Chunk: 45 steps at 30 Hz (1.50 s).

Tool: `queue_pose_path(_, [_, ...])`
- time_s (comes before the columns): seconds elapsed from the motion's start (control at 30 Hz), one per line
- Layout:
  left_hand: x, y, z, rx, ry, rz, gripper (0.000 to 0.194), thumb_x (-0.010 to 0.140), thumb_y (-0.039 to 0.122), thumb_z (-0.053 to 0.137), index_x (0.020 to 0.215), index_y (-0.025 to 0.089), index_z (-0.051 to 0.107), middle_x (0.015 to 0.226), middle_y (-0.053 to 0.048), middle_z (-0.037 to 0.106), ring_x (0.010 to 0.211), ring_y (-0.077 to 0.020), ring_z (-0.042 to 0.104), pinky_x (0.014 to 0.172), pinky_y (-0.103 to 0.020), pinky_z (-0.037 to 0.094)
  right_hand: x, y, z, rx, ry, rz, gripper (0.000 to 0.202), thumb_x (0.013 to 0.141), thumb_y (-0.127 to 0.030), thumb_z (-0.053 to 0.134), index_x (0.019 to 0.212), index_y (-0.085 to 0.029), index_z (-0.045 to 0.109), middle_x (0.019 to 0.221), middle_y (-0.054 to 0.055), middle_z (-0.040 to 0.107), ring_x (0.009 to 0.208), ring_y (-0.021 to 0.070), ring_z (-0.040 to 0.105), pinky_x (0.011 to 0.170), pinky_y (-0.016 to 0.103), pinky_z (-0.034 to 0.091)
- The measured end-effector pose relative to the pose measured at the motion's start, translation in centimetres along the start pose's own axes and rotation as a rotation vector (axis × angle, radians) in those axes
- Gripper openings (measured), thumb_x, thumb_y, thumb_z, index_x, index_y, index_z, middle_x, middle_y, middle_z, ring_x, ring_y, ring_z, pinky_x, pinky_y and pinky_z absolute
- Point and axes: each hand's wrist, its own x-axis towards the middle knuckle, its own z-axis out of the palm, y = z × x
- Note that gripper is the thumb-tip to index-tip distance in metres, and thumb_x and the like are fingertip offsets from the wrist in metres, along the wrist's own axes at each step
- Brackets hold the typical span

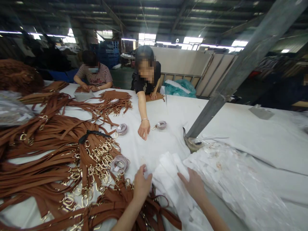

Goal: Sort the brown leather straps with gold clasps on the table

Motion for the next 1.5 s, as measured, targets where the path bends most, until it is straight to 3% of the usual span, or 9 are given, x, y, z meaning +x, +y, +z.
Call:
queue_pose_path(0.1, [2.3, -1.1, -1.7, 0.167, 0.064, -0.055, 0.076, 0.072, 0.029, 0.068, 0.135, 0.009, 0.032, 0.130, -0.024, 0.051, 0.122, -0.0366, 0.050, 0.100, -0.044, 0.039, -0.7, -1.7, 0.6, 0.008, 0.030, -0.105, 0.066, 0.088, -0.059, 0.038, 0.133, -0.010, 0.045, 0.135, 0.018, 0.051, 0.127, 0.0322, 0.045, 0.109, 0.043, 0.035])
queue_pose_path(0.2, [3.8, -2.0, -1.7, 0.241, 0.015, -0.097, 0.056, 0.071, 0.026, 0.066, 0.120, 0.008, 0.044, 0.111, -0.022, 0.062, 0.104, -0.0357, 0.061, 0.082, -0.040, 0.048, -1.7, -2.7, 2.6, 0.016, -0.002, -0.109, 0.064, 0.088, -0.054, 0.040, 0.132, -0.008, 0.046, 0.130, 0.019, 0.055, 0.118, 0.0339, 0.051, 0.099, 0.046, 0.044])
queue_pose_path(0.37, [4.8, -2.5, -1.4, 0.311, -0.044, -0.090, 0.031, 0.070, 0.031, 0.067, 0.093, 0.014, 0.056, 0.105, -0.019, 0.067, 0.103, -0.0339, 0.063, 0.079, -0.035, 0.047, -2.9, -1.9, 5.5, 0.044, 0.024, -0.057, 0.061, 0.092, -0.050, 0.032, 0.133, -0.006, 0.044, 0.133, 0.020, 0.053, 0.118, 0.0343, 0.050, 0.099, 0.049, 0.043])
queue_pose_path(0.63, [5.8, 0.3, -0.3, 0.350, 0.017, -0.098, 0.055, 0.071, 0.025, 0.066, 0.120, 0.012, 0.044, 0.109, -0.018, 0.066, 0.103, -0.0339, 0.063, 0.082, -0.039, 0.048, -3.0, -1.5, 6.5, 0.092, 0.102, -0.046, 0.062, 0.092, -0.054, 0.030, 0.132, -0.008, 0.044, 0.133, 0.019, 0.052, 0.119, 0.0339, 0.048, 0.100, 0.050, 0.042])
queue_pose_path(0.8, [7.6, 0.2, -0.2, 0.332, -0.067, -0.126, 0.037, 0.070, 0.020, 0.072, 0.103, 0.010, 0.058, 0.108, -0.017, 0.065, 0.104, -0.0312, 0.061, 0.086, -0.045, 0.049, -3.1, -1.1, 7.0, 0.108, 0.121, -0.030, 0.062, 0.092, -0.055, 0.029, 0.132, -0.010, 0.043, 0.134, 0.017, 0.052, 0.120, 0.0342, 0.047, 0.100, 0.051, 0.040])
queue_pose_path(0.93, [9.5, -0.2, -1.0, 0.200, -0.141, -0.054, 0.020, 0.075, 0.022, 0.073, 0.089, 0.012, 0.063, 0.093, -0.006, 0.066, 0.094, -0.0223, 0.062, 0.086, -0.041, 0.050, -3.1, -0.8, 7.2, 0.132, 0.120, -0.022, 0.063, 0.092, -0.057, 0.029, 0.133, -0.011, 0.043, 0.135, 0.016, 0.051, 0.121, 0.0336, 0.046, 0.101, 0.051, 0.039])
queue_pose_path(1.03, [11.1, 0.2, -2.1, 0.027, -0.169, 0.004, 0.012, 0.082, 0.022, 0.068, 0.085, 0.012, 0.063, 0.079, 0.000, 0.064, 0.078, -0.0164, 0.062, 0.076, -0.033, 0.052, -3.1, -0.7, 7.2, 0.152, 0.119, -0.025, 0.063, 0.092, -0.057, 0.027, 0.132, -0.012, 0.043, 0.135, 0.016, 0.051, 0.121, 0.0332, 0.046, 0.102, 0.051, 0.038])
queue_pose_path(1.3, [13.4, 0.5, -4.9, -0.372, -0.187, -0.066, 0.015, 0.088, 0.021, 0.062, 0.076, 0.011, 0.059, 0.061, 0.005, 0.055, 0.049, -0.0070, 0.049, 0.048, -0.020, 0.043, -2.8, -0.3, 7.5, 0.170, 0.114, -0.018, 0.065, 0.090, -0.060, 0.026, 0.131, -0.013, 0.045, 0.135, 0.016, 0.051, 0.123, 0.0337, 0.045, 0.103, 0.052, 0.037])
queue_pose_path(1.5, [14.7, -0.3, -5.4, -0.602, -0.047, -0.118, 0.015, 0.089, 0.020, 0.060, 0.078, 0.010, 0.059, 0.066, 0.003, 0.056, 0.053, -0.0075, 0.052, 0.049, -0.019, 0.046, -2.8, -0.4, 7.5, 0.168, 0.143, -0.015, 0.065, 0.090, -0.060, 0.025, 0.128, -0.013, 0.047, 0.132, 0.016, 0.054, 0.122, 0.0337, 0.046, 0.102, 0.053, 0.038])
